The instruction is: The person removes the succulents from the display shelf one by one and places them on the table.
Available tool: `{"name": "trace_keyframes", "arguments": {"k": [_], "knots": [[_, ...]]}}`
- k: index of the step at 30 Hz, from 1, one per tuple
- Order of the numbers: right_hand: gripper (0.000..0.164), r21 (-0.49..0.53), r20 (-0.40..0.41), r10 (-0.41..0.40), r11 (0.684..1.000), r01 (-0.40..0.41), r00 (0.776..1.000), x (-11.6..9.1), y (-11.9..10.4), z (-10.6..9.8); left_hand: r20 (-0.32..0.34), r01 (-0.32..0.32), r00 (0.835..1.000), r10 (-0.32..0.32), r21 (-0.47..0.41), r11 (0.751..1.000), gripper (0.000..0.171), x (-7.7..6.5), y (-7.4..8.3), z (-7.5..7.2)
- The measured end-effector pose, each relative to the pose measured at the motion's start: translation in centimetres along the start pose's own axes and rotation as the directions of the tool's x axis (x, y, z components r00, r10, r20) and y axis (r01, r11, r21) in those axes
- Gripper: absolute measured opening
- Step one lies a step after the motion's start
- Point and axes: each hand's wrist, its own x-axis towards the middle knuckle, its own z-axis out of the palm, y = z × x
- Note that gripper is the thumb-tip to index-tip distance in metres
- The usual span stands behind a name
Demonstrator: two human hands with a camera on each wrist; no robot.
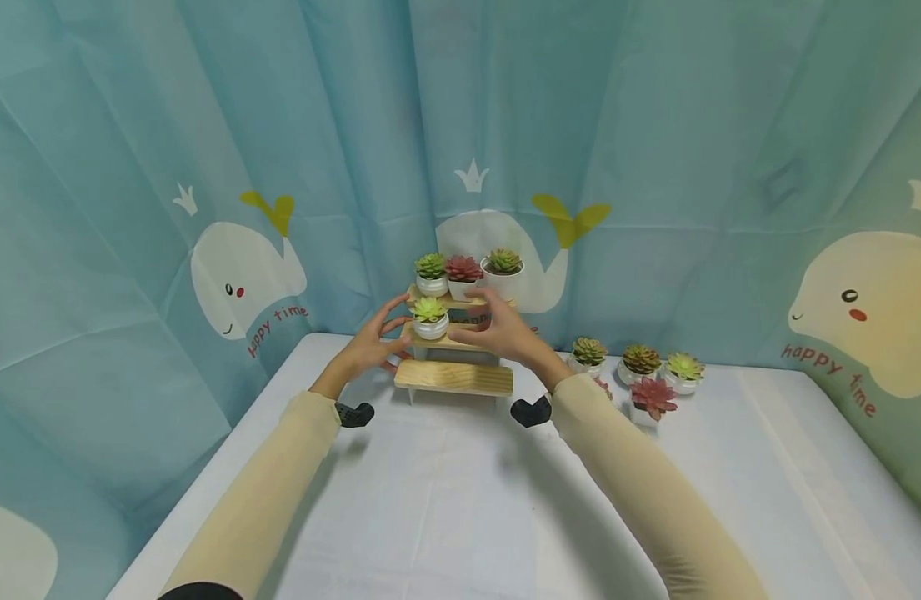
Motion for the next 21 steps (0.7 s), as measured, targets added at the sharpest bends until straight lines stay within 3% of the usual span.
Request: {"name": "trace_keyframes", "arguments": {"k": [14,21], "knots": [[0.073,0.050,-0.034,-0.009,0.999,0.010,0.999,2.4,-0.2,2.7,0.014,-0.027,1.000,0.027,0.012,1.000,0.079,-0.1,0.2,0.0],[0.070,0.017,-0.049,0.015,1.000,-0.015,0.999,2.9,0.0,3.7,0.012,-0.016,1.000,0.016,0.003,1.000,0.079,-0.1,0.1,0.0]]}}
